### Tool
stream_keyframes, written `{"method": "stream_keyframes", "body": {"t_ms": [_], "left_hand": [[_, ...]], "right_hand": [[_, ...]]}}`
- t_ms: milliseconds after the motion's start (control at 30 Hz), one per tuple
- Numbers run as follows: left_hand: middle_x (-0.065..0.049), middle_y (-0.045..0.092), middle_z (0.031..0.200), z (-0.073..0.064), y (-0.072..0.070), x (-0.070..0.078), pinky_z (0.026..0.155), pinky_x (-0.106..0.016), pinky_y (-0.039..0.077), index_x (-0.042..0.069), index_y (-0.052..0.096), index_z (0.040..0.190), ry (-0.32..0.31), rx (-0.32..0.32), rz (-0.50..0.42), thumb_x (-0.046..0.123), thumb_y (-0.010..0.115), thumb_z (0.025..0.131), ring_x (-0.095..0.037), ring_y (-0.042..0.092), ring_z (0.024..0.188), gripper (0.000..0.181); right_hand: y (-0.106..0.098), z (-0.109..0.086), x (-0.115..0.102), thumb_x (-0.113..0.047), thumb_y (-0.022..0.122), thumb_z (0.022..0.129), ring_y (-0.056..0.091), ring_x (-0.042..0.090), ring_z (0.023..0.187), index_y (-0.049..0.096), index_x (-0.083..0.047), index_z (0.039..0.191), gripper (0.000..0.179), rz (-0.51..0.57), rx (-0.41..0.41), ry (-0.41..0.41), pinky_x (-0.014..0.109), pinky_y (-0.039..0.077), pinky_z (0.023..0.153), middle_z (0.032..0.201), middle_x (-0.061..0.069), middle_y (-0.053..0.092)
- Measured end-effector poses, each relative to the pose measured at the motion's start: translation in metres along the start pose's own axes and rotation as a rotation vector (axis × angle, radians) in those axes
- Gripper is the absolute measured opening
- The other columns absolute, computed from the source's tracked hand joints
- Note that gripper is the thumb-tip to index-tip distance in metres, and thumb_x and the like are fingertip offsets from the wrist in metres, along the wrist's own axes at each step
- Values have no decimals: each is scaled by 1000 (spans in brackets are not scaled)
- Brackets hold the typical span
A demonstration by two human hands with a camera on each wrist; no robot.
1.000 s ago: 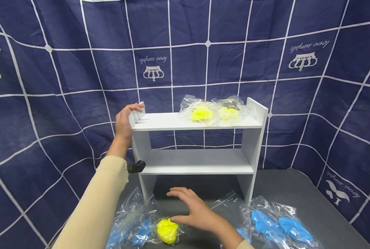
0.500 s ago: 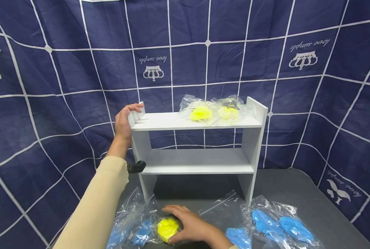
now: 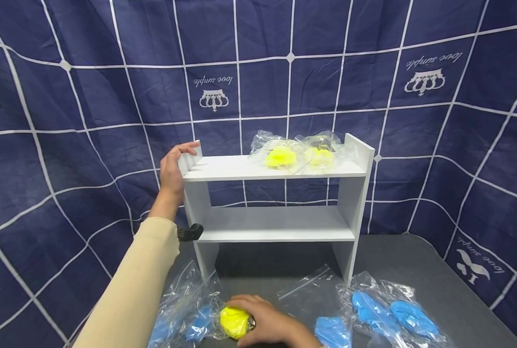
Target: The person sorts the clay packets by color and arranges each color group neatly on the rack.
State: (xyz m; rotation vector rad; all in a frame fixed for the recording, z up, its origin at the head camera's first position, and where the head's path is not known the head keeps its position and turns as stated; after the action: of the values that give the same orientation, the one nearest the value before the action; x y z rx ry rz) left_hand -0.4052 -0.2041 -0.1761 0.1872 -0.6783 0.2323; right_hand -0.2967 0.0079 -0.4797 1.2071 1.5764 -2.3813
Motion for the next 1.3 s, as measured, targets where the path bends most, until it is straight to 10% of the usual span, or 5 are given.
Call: {"method": "stream_keyframes", "body": {"t_ms": [933,1300], "left_hand": [[-30,64,125,-4,0,7,105,-23,34,-17,56,91,-5,8,31,16,31,90,-36,53,133,41],[-33,62,124,-14,5,37,110,-26,34,22,56,74,-3,-11,1,13,32,88,-35,51,134,30]], "right_hand": [[-14,-10,-3,-29,82,77,52,2,109,60,-30,132,59,46,158,41,24,46,85,121,-14,63],[-52,-22,-19,-18,84,74,55,3,102,63,-31,123,54,20,334,-40,23,48,82,115,-14,66]]}}
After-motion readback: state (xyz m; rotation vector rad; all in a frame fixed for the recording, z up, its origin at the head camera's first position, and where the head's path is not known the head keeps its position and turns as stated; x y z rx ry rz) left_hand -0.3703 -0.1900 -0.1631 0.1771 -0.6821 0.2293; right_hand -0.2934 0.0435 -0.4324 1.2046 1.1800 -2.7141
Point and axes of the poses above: each hand's wrist, its own z-axis towards the middle knuckle, its own y-axis out of the palm, x = y × z, the point moved 6 cm from there along z, towards the middle knuckle
